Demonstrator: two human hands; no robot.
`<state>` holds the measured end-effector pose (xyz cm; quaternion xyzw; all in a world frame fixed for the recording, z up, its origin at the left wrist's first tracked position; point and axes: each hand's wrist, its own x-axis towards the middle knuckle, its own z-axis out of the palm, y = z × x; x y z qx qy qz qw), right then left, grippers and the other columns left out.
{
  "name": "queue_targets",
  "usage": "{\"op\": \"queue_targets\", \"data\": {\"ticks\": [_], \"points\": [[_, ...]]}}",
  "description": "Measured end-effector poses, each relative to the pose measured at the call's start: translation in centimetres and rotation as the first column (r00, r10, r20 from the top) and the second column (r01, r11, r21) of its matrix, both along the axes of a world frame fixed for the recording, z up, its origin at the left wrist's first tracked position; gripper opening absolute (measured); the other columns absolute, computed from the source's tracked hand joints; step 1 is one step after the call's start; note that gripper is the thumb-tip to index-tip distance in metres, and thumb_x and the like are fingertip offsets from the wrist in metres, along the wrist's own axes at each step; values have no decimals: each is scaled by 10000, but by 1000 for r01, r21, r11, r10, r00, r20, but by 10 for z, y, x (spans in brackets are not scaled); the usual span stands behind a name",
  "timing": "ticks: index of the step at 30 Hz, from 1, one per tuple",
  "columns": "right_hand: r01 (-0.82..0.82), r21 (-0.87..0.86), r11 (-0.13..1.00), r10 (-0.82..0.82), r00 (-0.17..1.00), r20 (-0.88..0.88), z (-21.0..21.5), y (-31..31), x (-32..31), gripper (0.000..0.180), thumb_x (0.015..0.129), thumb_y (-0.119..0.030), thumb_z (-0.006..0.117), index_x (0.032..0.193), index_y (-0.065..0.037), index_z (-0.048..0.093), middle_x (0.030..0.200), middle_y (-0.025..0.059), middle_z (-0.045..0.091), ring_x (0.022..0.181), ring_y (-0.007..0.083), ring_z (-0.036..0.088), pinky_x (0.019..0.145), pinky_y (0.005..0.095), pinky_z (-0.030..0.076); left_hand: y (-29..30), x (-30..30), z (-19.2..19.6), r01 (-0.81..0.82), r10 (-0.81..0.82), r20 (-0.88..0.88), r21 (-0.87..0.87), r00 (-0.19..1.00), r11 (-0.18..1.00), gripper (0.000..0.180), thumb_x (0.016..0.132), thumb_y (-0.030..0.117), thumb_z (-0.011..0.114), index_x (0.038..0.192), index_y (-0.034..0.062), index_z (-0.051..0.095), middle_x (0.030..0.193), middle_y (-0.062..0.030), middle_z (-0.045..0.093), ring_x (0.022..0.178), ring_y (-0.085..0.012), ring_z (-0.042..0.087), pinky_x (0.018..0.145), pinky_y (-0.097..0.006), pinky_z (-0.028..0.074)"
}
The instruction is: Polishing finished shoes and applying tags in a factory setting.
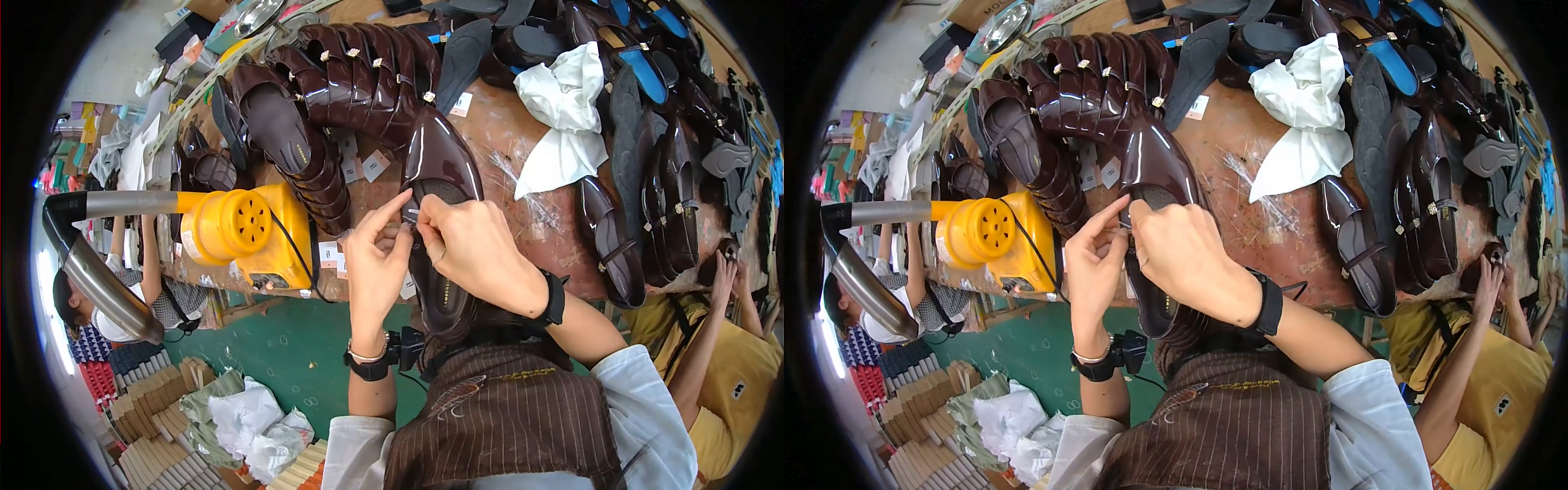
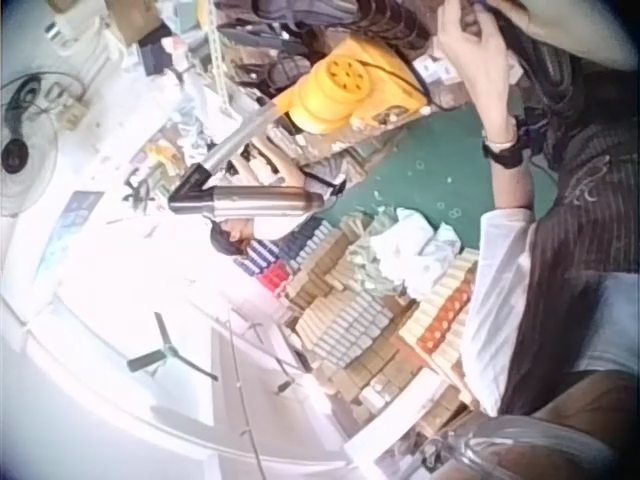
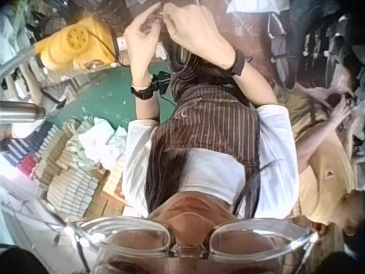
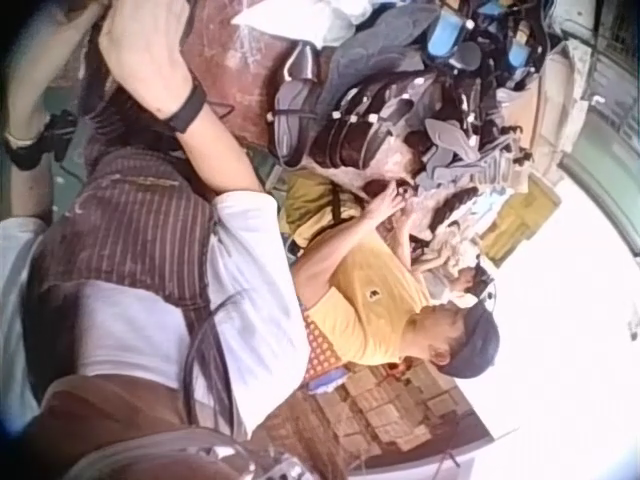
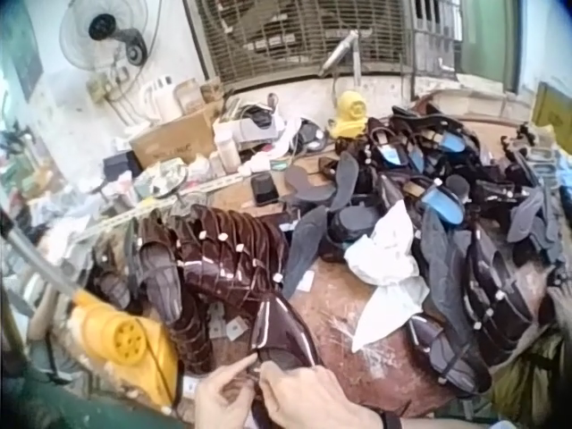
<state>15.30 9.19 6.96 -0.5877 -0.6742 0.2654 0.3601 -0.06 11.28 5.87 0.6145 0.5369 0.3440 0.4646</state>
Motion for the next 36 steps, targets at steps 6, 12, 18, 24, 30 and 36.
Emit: {"op": "queue_targets", "data": {"ticks": [6, 12, 18, 24, 30, 36], "points": [[20, -38, 999, -14, 989, 150, -8, 8, 1, 75, 746, -70, 649, 721, -12, 608, 602, 179, 613, 593, 377, 626, 564, 441, 491, -2, 7, -4, -44, 45, 15, -67, 999, 997, 454, 819, -63, 594, 1247, 75, 655, 831, -63, 682, 687, -51, 586, 639, -223, 508], [60, -81, 995, -46, 984, 173, -7, 9, 3, 77, 733, -71, 650, 723, -7, 609, 600, 165, 625, 586, 359, 633, 569, 427, 498, -3, 9, -6, -27, 29, 26, -73, 999, 997, 448, 843, -112, 559, 1261, 32, 636, 859, 22, 624, 674, 7, 498, 581, -153, 421], [71, -98, 993, -56, 987, 148, -4, 8, 5, 66, 728, -60, 642, 721, -3, 608, 602, 169, 625, 586, 359, 633, 573, 419, 501, -4, 12, -6, -41, 44, 31, -66, 999, 997, 435, 846, -107, 559, 1250, 31, 643, 845, 9, 638, 676, 1, 511, 585, -158, 431], [35, -81, 996, -28, 996, 82, -5, 6, 6, 64, 721, -50, 638, 707, 3, 604, 594, 171, 620, 582, 367, 630, 569, 417, 497, -5, 12, -8, -54, 55, 17, -40, 998, 998, 430, 850, -98, 567, 1251, 35, 644, 852, -6, 657, 685, -9, 536, 598, -168, 450], [62, -106, 992, -47, 989, 137, -4, 9, 5, 66, 722, -50, 640, 711, 4, 604, 594, 176, 615, 585, 368, 627, 564, 424, 494, -6, 15, -6, -64, 63, -32, -13, 997, 998, 431, 844, -94, 577, 1244, 47, 652, 852, -11, 666, 691, -14, 548, 616, -177, 465], [107, -86, 991, -98, 990, 100, -8, 9, 3, 67, 736, -63, 624, 753, 1, 620, 621, 220, 613, 611, 400, 635, 578, 472, 509, -8, 16, -1, -51, 66, -121, 123, 990, 991, 375, 841, -68, 600, 1188, 49, 683, 805, -43, 661, 665, -58, 580, 599, -213, 475]]}}
